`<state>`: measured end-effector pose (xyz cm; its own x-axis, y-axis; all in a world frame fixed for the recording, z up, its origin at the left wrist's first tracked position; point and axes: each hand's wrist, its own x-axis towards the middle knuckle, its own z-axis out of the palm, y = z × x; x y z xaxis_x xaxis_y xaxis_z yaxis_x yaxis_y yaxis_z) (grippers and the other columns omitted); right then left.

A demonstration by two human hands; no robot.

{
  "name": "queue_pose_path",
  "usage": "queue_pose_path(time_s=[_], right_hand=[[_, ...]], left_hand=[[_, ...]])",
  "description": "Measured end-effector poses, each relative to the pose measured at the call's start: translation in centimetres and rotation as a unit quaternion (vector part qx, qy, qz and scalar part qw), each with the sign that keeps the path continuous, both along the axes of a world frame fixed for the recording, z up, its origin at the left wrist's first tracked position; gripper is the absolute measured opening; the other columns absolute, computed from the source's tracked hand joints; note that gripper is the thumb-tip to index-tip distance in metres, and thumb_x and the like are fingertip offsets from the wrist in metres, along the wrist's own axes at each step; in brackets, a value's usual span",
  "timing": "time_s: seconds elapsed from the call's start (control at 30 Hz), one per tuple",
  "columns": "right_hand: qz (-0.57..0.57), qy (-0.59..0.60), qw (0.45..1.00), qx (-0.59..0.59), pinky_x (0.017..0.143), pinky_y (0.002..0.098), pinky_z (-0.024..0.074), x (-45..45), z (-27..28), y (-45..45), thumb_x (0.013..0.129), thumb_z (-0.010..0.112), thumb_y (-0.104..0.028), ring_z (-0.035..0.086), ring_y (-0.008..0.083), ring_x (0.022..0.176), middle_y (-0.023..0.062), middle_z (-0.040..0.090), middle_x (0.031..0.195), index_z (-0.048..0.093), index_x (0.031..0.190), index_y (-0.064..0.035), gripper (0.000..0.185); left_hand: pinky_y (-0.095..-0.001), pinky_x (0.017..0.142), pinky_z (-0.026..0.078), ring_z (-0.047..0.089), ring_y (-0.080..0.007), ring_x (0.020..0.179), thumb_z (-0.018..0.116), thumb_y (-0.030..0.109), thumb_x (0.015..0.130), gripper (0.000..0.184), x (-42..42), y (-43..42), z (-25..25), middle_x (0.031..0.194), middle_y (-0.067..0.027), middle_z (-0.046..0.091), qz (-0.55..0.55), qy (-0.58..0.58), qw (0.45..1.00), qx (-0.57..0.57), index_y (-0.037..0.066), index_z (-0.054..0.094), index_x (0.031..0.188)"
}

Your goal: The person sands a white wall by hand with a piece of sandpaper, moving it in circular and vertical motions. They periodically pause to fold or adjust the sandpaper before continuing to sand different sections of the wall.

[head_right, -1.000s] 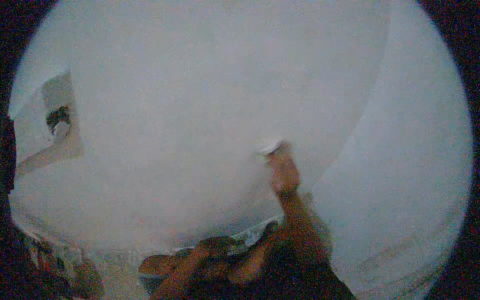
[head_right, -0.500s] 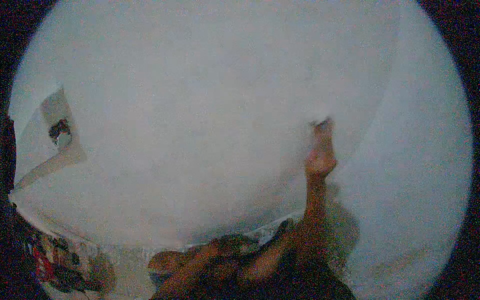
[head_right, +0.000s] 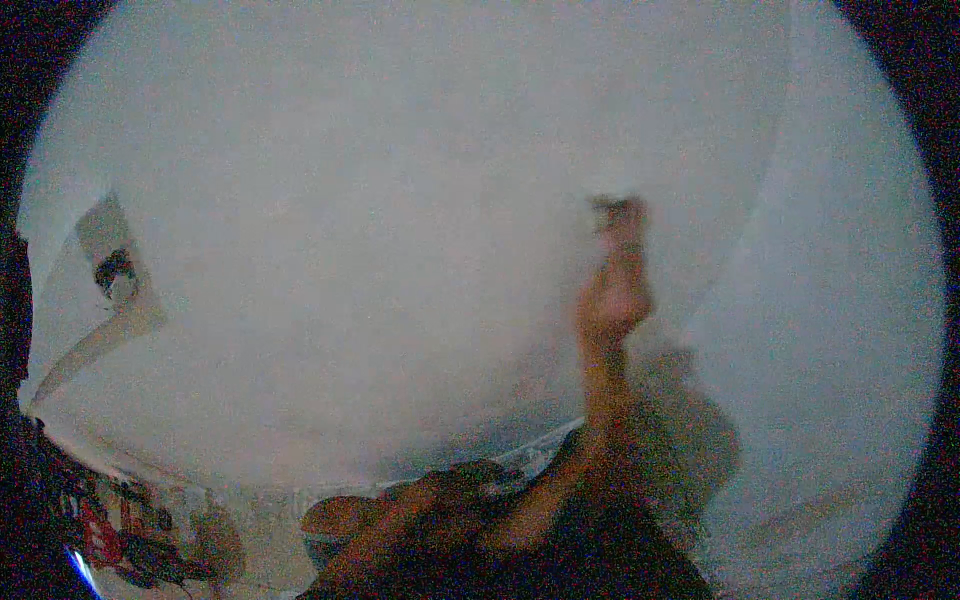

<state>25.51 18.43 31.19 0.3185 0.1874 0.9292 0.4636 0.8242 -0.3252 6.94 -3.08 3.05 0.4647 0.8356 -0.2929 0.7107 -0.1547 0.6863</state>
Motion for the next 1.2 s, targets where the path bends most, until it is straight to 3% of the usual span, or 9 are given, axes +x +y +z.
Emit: queue_pose_path(time_s=[0.13, 0.27, 0.3, 0.37, 0.53, 0.67, 0.87, 1.0, 1.2], right_hand=[[-0.046, -0.046, 0.998, -0.018, 0.113, 0.0426, 0.0429, 1.4, 1.1, -0.6, 0.102, 0.052, -0.009, 0.056, 0.0309, 0.134, 0.0214, 0.059, 0.142, 0.058, 0.136, 0.0073, 0.038], [0.554, -0.014, 0.832, -0.012, 0.124, 0.0549, 0.0202, -10.9, -6.3, -4.7, 0.108, 0.031, -0.027, 0.033, 0.0334, 0.15, 0.0219, 0.035, 0.161, 0.039, 0.154, -0.0002, 0.054], [0.554, -0.013, 0.832, -0.012, 0.124, 0.0549, 0.0202, -10.2, -5.9, -4.8, 0.108, 0.031, -0.027, 0.033, 0.0334, 0.15, 0.0219, 0.035, 0.161, 0.039, 0.154, -0.0002, 0.054], [0.119, -0.358, 0.908, 0.18, 0.125, 0.0527, 0.0195, -8.9, -4.7, -4.4, 0.107, 0.03, -0.025, 0.033, 0.0319, 0.15, 0.019, 0.033, 0.162, 0.034, 0.157, -0.0027, 0.055], [-0.05, -0.028, 0.998, -0.04, 0.115, 0.047, 0.0393, 0.6, 0.6, -0.2, 0.104, 0.045, -0.013, 0.053, 0.033, 0.136, 0.0179, 0.06, 0.142, 0.061, 0.137, 0.0009, 0.04], [-0.041, -0.015, 0.999, 0.015, 0.116, 0.048, 0.0381, -1.1, -0.4, -0.5, 0.106, 0.045, -0.017, 0.054, 0.0339, 0.135, 0.0176, 0.06, 0.141, 0.061, 0.136, 0.0025, 0.04], [0.362, -0.171, 0.916, -0.023, 0.12, 0.0466, 0.0329, -7.1, -5.3, -5.2, 0.107, 0.04, -0.017, 0.044, 0.0395, 0.142, 0.0265, 0.057, 0.142, 0.057, 0.138, 0.0063, 0.043], [-0.054, -0.02, 0.998, -0.036, 0.117, 0.0447, 0.0376, 1.7, 0.3, 0.3, 0.106, 0.046, -0.02, 0.049, 0.0374, 0.139, 0.0205, 0.058, 0.143, 0.06, 0.136, 0.0034, 0.041], [0.179, -0.035, 0.979, 0.087, 0.116, 0.0485, 0.0381, -5.4, -4.4, -0.6, 0.104, 0.052, -0.022, 0.056, 0.0335, 0.134, 0.0194, 0.061, 0.139, 0.066, 0.129, 0.002, 0.038]], left_hand=[[-0.0437, 0.123, 0.027, 0.041, -0.0304, 0.145, 0.052, 0.028, 0.097, 0.047, 0.0, 0.2, -0.3, 0.152, -0.0089, 0.052, 0.018, 0.011, 1.0, -0.011, 0.019, 0.056, 0.143], [-0.0428, 0.121, 0.029, 0.044, -0.0314, 0.143, 0.049, 0.034, 0.101, 0.045, -1.4, -4.3, 5.5, 0.15, -0.0101, 0.053, -0.055, -0.072, 0.908, 0.409, 0.018, 0.056, 0.143], [-0.0427, 0.121, 0.029, 0.044, -0.0313, 0.143, 0.049, 0.035, 0.101, 0.046, -1.3, -3.4, 4.3, 0.15, -0.0102, 0.053, -0.057, -0.049, 0.951, 0.299, 0.018, 0.056, 0.143], [-0.0426, 0.121, 0.029, 0.044, -0.0311, 0.143, 0.049, 0.035, 0.101, 0.046, -0.9, -0.7, 1.7, 0.15, -0.0103, 0.053, -0.018, -0.012, 0.997, 0.071, 0.018, 0.056, 0.143], [-0.0424, 0.12, 0.03, 0.045, -0.0307, 0.142, 0.049, 0.037, 0.101, 0.047, -0.5, -0.2, 1.3, 0.15, -0.0106, 0.053, -0.011, -0.011, 0.999, 0.035, 0.017, 0.056, 0.144], [-0.0423, 0.12, 0.031, 0.046, -0.0303, 0.141, 0.05, 0.038, 0.101, 0.048, -0.4, 0.1, 1.1, 0.15, -0.0109, 0.053, -0.013, -0.003, 1.0, 0.027, 0.017, 0.056, 0.144], [-0.042, 0.119, 0.032, 0.046, -0.0298, 0.141, 0.05, 0.041, 0.101, 0.05, 0.0, 0.0, 1.3, 0.149, -0.0113, 0.053, -0.003, 0.004, 1.0, 0.014, 0.016, 0.055, 0.144], [-0.0418, 0.119, 0.033, 0.047, -0.0295, 0.14, 0.05, 0.042, 0.101, 0.051, -0.1, 0.0, 1.5, 0.149, -0.0116, 0.054, -0.001, 0.003, 1.0, 0.007, 0.015, 0.055, 0.145], [-0.0416, 0.118, 0.034, 0.048, -0.0289, 0.139, 0.051, 0.044, 0.101, 0.053, 0.4, 0.5, 1.3, 0.149, -0.012, 0.054, -0.003, 0.003, 1.0, -0.002, 0.014, 0.054, 0.145]])
